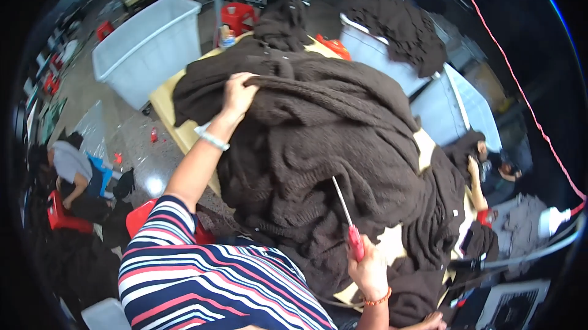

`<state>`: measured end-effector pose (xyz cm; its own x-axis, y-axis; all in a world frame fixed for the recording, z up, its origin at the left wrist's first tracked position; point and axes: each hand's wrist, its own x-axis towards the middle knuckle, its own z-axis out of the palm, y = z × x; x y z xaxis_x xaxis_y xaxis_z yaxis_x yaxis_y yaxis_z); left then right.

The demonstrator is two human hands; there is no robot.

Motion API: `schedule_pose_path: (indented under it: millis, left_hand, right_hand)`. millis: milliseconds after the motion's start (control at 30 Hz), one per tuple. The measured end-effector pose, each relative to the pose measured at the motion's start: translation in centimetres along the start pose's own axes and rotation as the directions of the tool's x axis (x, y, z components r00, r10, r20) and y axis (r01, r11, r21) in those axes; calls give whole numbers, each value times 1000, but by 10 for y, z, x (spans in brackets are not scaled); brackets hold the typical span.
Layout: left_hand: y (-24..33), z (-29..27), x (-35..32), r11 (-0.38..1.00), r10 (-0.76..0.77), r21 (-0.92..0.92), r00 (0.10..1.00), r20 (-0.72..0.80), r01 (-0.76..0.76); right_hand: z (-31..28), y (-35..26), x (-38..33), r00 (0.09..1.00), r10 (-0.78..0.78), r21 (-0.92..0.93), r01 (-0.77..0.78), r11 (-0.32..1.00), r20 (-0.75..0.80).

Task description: Trimming loose threads from brown fleece garments using scissors.

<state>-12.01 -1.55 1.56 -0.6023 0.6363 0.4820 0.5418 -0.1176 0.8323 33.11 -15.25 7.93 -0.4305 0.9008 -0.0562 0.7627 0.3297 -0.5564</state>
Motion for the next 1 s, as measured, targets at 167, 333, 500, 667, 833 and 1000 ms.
schedule_pose_path:
  millis: [167,333,500,667,833,1000]
  left_hand:
    - [-22,33,19,643,-378,-579,866,329,501]
    - [0,71,24,600,-409,-670,887,213,437]
    - [32,114,18,783,-409,-535,911,-59,317]
    - [26,94,14,592,-693,-545,721,33,594]
    - [13,75,5,601,-643,-539,757,111,590]
    - [-4,70,5,705,-595,-315,772,224,635]
  right_hand:
    - [20,-3,12,995,21,51,-26,998,92]
    - [25,-15,37,965,21,-13,-19,1000,261]
    - [33,-58,69,937,-38,17,35,999,347]
    - [52,-97,101,862,-150,-84,216,973,484]
    - [66,-103,106,788,-282,-78,383,920,547]
    - [67,-103,95,776,-240,-78,349,934,584]
